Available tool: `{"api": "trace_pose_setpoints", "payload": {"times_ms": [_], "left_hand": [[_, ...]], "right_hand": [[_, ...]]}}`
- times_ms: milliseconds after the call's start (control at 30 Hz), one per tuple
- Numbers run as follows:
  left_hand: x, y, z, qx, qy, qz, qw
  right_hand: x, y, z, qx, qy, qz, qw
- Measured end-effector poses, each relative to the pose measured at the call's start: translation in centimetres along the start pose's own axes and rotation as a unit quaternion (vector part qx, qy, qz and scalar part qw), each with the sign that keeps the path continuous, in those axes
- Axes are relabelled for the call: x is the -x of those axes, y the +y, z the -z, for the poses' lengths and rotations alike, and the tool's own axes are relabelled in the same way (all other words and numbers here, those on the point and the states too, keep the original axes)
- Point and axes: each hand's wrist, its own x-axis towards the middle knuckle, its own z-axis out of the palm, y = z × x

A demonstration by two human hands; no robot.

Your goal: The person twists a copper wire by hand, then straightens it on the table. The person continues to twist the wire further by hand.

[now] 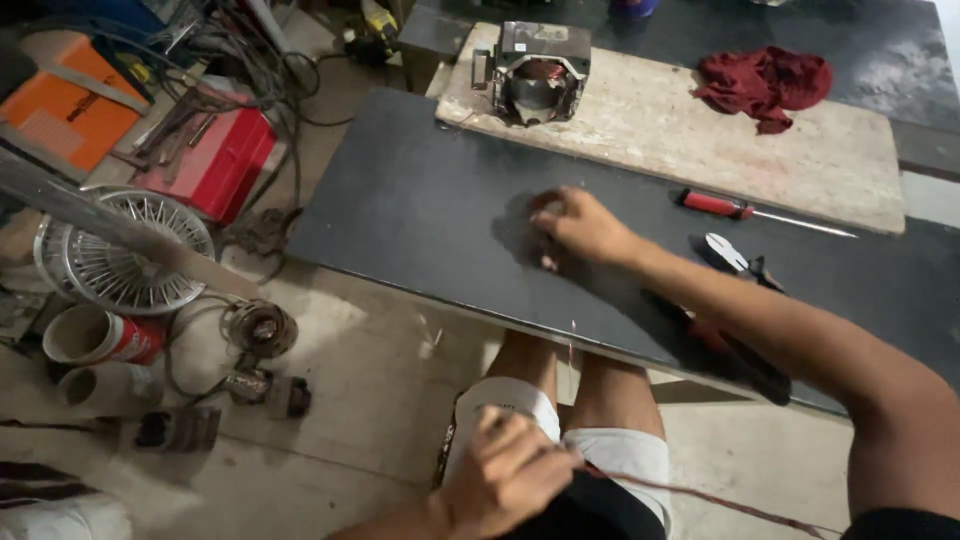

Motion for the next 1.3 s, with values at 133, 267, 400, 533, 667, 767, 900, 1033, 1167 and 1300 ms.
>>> {"api": "trace_pose_setpoints", "payload": {"times_ms": [133, 267, 400, 533, 667, 767, 900, 1033, 1167, 1300], "left_hand": [[3.5, 1.7, -1.6, 0.100, -0.081, -0.024, 0.991], [4.8, 1.8, -2.2, 0.115, -0.045, 0.017, 0.992], [7.3, 1.5, -3.6, 0.104, 0.046, 0.102, 0.988], [5.6, 1.9, -1.5, 0.134, 0.041, 0.194, 0.971], [6.6, 2.0, -1.7, 0.126, 0.064, 0.249, 0.958], [3.6, 1.5, 0.3, 0.109, 0.077, 0.236, 0.963], [2.5, 0.4, 0.7, 0.098, 0.108, 0.231, 0.962], [2.0, -0.3, 0.8, 0.103, 0.115, 0.224, 0.962], [1.9, -0.3, 0.7, 0.099, 0.127, 0.234, 0.959], [1.9, -0.3, 0.7, 0.101, 0.132, 0.227, 0.960]], "right_hand": [[-0.3, -3.4, 3.2, -0.020, 0.009, 0.023, 0.999], [-3.3, -3.7, 5.7, -0.068, 0.159, 0.070, 0.982], [-1.8, -2.3, 4.7, 0.206, 0.259, 0.187, 0.925], [-3.6, 0.4, 4.4, 0.270, 0.294, 0.303, 0.865], [-6.5, 1.3, 4.6, 0.295, 0.314, 0.294, 0.853], [-9.4, 1.8, 4.9, 0.316, 0.339, 0.315, 0.828], [-11.6, 1.6, 4.4, 0.307, 0.376, 0.280, 0.828], [-12.0, 1.2, 3.5, 0.247, 0.416, 0.277, 0.830], [-10.2, -0.3, 2.6, 0.187, 0.394, 0.310, 0.845], [-12.5, 1.1, 3.2, 0.220, 0.370, 0.336, 0.838]]}}
